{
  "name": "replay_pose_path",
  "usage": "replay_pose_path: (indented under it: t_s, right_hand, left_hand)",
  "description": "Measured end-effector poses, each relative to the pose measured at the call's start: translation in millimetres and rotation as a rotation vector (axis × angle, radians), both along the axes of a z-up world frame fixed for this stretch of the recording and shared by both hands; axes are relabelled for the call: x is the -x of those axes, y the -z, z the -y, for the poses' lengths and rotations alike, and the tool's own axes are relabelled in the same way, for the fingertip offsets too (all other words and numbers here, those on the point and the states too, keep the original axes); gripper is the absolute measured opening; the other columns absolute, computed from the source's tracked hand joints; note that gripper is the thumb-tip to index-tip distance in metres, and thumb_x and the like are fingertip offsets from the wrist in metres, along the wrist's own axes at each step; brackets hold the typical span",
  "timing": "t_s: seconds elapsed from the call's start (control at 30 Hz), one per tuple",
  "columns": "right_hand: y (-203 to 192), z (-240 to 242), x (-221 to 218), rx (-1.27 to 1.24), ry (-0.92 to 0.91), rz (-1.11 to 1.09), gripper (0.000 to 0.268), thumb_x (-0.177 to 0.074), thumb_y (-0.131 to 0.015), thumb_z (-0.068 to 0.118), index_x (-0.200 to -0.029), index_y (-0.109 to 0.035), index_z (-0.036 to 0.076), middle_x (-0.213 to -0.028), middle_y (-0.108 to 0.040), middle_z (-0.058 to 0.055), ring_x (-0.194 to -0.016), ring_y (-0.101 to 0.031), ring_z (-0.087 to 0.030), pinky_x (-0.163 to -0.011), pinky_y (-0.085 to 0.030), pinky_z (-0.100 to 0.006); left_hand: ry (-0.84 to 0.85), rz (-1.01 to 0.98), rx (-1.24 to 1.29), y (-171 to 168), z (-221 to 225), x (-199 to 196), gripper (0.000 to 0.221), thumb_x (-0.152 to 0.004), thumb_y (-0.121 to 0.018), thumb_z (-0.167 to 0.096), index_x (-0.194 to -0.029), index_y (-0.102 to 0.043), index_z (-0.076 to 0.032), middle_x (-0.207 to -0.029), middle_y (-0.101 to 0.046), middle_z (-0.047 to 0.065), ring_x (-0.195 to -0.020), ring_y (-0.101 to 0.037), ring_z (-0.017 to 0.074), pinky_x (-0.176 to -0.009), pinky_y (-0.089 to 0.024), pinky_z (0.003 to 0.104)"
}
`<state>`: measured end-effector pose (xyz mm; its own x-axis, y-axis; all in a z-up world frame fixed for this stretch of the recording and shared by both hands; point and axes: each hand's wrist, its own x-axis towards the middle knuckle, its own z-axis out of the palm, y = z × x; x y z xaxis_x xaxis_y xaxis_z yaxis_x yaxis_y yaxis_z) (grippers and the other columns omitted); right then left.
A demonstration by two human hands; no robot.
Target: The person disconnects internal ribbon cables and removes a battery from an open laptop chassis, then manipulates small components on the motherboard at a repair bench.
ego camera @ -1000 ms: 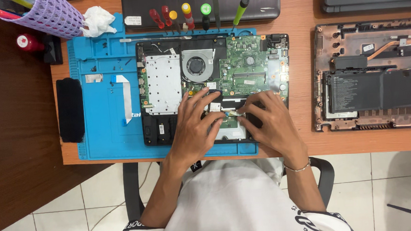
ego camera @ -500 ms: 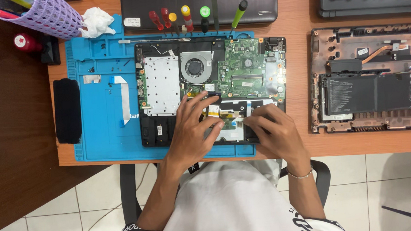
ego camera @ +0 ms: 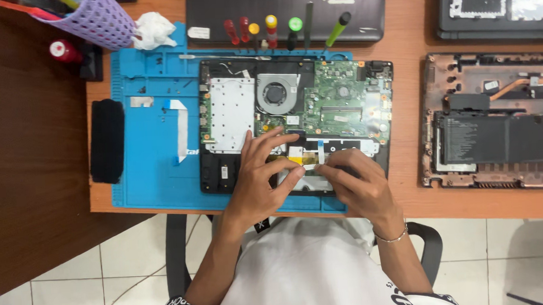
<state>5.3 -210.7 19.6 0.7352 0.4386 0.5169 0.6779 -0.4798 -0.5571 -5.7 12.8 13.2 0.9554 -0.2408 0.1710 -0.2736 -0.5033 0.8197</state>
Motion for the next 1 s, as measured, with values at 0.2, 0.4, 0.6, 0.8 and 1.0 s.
replay_pose_path:
  t_s: [0.2, 0.4, 0.6, 0.8, 1.0]
  right_hand:
    - [4.3, -20.0, -10.9, 0.020, -0.045, -0.001, 0.035, -0.070, -0.076, -0.013, -0.100, -0.078, 0.004, -0.093, -0.067, -0.007, -0.089, -0.069, -0.023, -0.074, -0.056, -0.036]
    - [-0.6, -44.8, -21.0, -0.183, 0.045, -0.336, 0.047, -0.072, -0.089, 0.008, -0.115, -0.070, 0.003, -0.109, -0.072, -0.010, -0.097, -0.073, -0.021, -0.084, -0.059, -0.032]
    - [-1.9, -86.8, -38.5, -0.336, 0.057, -0.773, 0.055, -0.085, -0.078, 0.003, -0.138, -0.062, 0.002, -0.114, -0.076, -0.010, -0.102, -0.074, -0.016, -0.092, -0.062, -0.031]
    - [-6.3, -135.3, -49.5, -0.271, -0.070, -0.812, 0.049, -0.088, -0.074, 0.002, -0.135, -0.063, 0.002, -0.111, -0.077, -0.011, -0.102, -0.076, -0.018, -0.093, -0.062, -0.031]
    - [-9.8, -174.2, -55.4, -0.140, -0.105, -0.800, 0.048, -0.087, -0.075, 0.005, -0.135, -0.065, 0.007, -0.112, -0.079, -0.009, -0.098, -0.077, -0.015, -0.087, -0.063, -0.029]
  left_hand:
    - [-0.055, 0.019, 0.027, -0.9, -19.0, 1.9, 0.012, -0.092, -0.076, -0.021, -0.084, -0.076, -0.012, -0.140, -0.062, 0.003, -0.147, -0.042, 0.0310, -0.128, -0.012, 0.061]
    - [-0.134, 0.067, 0.037, -0.8, -47.5, 0.4, 0.010, -0.091, -0.075, -0.020, -0.086, -0.074, -0.012, -0.141, -0.062, 0.002, -0.146, -0.044, 0.0302, -0.126, -0.026, 0.052]
    - [-0.221, 0.023, -0.033, -8.4, -85.3, 4.8, 0.009, -0.095, -0.072, -0.017, -0.091, -0.072, -0.009, -0.139, -0.062, 0.003, -0.144, -0.047, 0.0301, -0.120, -0.034, 0.048]
    - [-0.344, 0.032, -0.125, -8.9, -129.8, 11.5, 0.010, -0.094, -0.072, -0.018, -0.090, -0.073, -0.009, -0.135, -0.062, 0.005, -0.141, -0.047, 0.0306, -0.118, -0.036, 0.047]
    - [-0.462, -0.105, -0.183, 1.3, -169.9, 14.3, 0.012, -0.089, -0.075, -0.020, -0.087, -0.076, -0.009, -0.133, -0.062, 0.004, -0.140, -0.045, 0.0296, -0.117, -0.033, 0.047]
